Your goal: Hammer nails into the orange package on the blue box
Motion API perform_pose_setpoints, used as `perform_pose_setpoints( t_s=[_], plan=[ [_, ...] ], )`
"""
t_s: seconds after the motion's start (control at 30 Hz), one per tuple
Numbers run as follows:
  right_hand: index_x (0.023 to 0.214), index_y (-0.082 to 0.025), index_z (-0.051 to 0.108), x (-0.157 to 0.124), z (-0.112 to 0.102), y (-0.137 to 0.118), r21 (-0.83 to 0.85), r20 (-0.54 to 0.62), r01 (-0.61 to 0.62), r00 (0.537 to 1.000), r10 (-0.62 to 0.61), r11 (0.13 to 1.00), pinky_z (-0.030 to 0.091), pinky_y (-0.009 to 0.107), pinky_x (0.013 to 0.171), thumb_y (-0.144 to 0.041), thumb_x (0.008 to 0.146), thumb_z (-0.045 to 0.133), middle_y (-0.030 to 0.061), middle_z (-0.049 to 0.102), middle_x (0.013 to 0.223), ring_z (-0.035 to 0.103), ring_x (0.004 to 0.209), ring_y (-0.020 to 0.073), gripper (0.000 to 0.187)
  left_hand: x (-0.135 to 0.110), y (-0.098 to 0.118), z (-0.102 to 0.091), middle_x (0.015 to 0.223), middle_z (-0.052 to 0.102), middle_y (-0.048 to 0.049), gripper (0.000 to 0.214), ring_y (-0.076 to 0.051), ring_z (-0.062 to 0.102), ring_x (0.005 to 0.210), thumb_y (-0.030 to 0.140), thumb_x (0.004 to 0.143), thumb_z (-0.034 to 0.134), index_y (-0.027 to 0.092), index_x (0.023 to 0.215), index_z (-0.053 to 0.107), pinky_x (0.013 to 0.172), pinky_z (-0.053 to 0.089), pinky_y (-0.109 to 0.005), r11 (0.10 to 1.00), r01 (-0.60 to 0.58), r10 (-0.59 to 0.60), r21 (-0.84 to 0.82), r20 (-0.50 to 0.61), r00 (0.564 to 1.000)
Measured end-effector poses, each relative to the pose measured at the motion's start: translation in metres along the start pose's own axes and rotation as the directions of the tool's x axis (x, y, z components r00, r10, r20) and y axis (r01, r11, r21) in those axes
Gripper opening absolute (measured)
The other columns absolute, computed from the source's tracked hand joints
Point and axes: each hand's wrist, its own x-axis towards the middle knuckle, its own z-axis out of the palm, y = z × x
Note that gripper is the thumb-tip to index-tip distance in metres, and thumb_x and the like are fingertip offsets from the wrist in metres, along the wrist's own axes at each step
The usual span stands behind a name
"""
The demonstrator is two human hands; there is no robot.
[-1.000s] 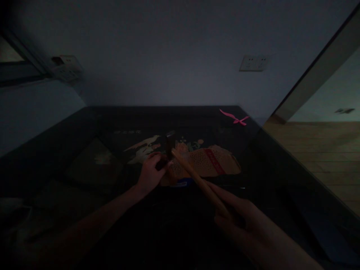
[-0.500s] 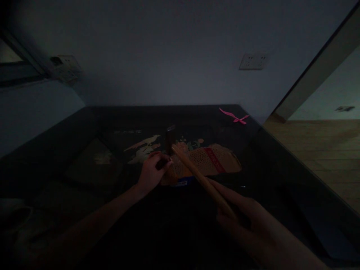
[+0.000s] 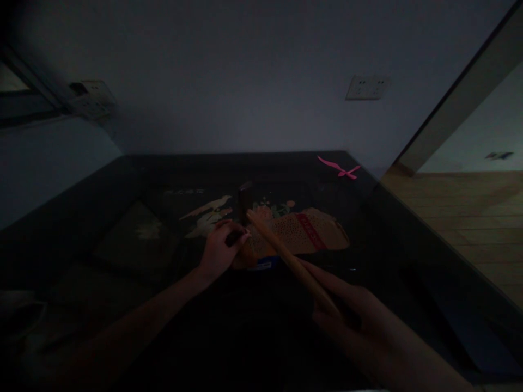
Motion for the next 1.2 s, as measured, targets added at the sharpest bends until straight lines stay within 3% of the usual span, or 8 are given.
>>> perform_pose_setpoints(
  t_s=[0.23,0.43,0.6,0.77,0.93,1.1,1.2],
  plan=[
    [0.137,-0.031,0.055,-0.003,0.002,-0.001,0.006,-0.050,-0.022,0.998,0.023,1.000,0.055,0.039,0.089,-0.050,0.080,0.063,0.0040,0.068,0.127,0.067,0.107,0.0295,0.061,-0.001,-0.002,0.001,0.079,0.071,0.0002,0.003,-0.019,0.065,0.084,0.019,0.081,0.065,0.021,0.082,0.063,0.097,0.045,-0.043,1.000,0.011,-0.011,0.014,0.002,1.000],
    [0.137,-0.033,0.053,0.002,0.001,0.002,-0.056,0.021,0.008,1.000,-0.007,0.998,0.054,0.041,0.092,-0.045,0.084,0.060,0.0041,0.066,0.130,0.065,0.110,0.0299,0.055,0.000,-0.004,0.002,0.077,0.070,-0.0002,0.006,-0.019,0.065,0.079,0.019,0.080,0.067,0.020,0.078,0.061,0.093,0.047,-0.040,1.000,-0.014,0.014,0.019,-0.024,1.000],
    [0.137,-0.034,0.053,-0.001,0.000,-0.001,0.012,0.011,0.063,0.998,-0.063,0.998,0.050,0.042,0.096,-0.041,0.084,0.060,0.0028,0.067,0.129,0.063,0.115,0.0297,0.054,0.000,-0.002,0.003,0.077,0.070,0.0019,0.005,-0.017,0.065,0.074,0.019,0.081,0.066,0.021,0.080,0.062,0.097,0.044,-0.041,0.999,-0.044,0.044,0.011,-0.032,0.999],
    [0.138,-0.034,0.052,-0.001,0.001,0.001,0.049,0.045,0.021,0.999,-0.023,0.999,0.052,0.043,0.094,-0.045,0.084,0.060,0.0030,0.065,0.131,0.063,0.115,0.0310,0.055,0.000,-0.003,0.003,0.076,0.070,0.0008,0.006,-0.018,0.066,0.078,0.019,0.080,0.067,0.020,0.078,0.061,0.093,0.047,-0.040,0.999,-0.032,0.032,0.018,-0.035,0.999],
    [0.138,-0.034,0.052,-0.002,0.000,0.007,0.015,0.005,-0.001,1.000,0.001,1.000,0.052,0.043,0.094,-0.048,0.082,0.063,0.0033,0.063,0.133,0.060,0.118,0.0336,0.058,0.000,-0.003,0.003,0.078,0.071,0.0008,0.006,-0.018,0.066,0.079,0.018,0.080,0.067,0.020,0.081,0.062,0.096,0.045,-0.041,0.999,-0.032,0.032,0.027,-0.023,0.999],
    [0.138,-0.037,0.052,0.000,0.000,0.004,0.081,0.078,0.001,0.997,-0.008,0.997,0.050,0.043,0.096,-0.049,0.083,0.062,0.0027,0.061,0.136,0.059,0.120,0.0316,0.057,0.000,-0.003,0.002,0.077,0.070,0.0006,0.007,-0.019,0.066,0.079,0.018,0.079,0.068,0.020,0.079,0.061,0.094,0.047,-0.041,0.999,-0.025,0.025,0.020,-0.029,0.999],
    [0.137,-0.034,0.053,-0.002,0.003,0.001,0.098,0.048,-0.050,0.998,0.046,0.994,0.048,0.043,0.098,-0.052,0.082,0.062,0.0042,0.064,0.133,0.060,0.118,0.0310,0.059,0.000,-0.003,0.002,0.076,0.069,0.0007,0.008,-0.019,0.065,0.078,0.018,0.079,0.067,0.020,0.077,0.060,0.093,0.047,-0.041,1.000,-0.022,0.023,0.020,-0.024,0.999]
  ],
)
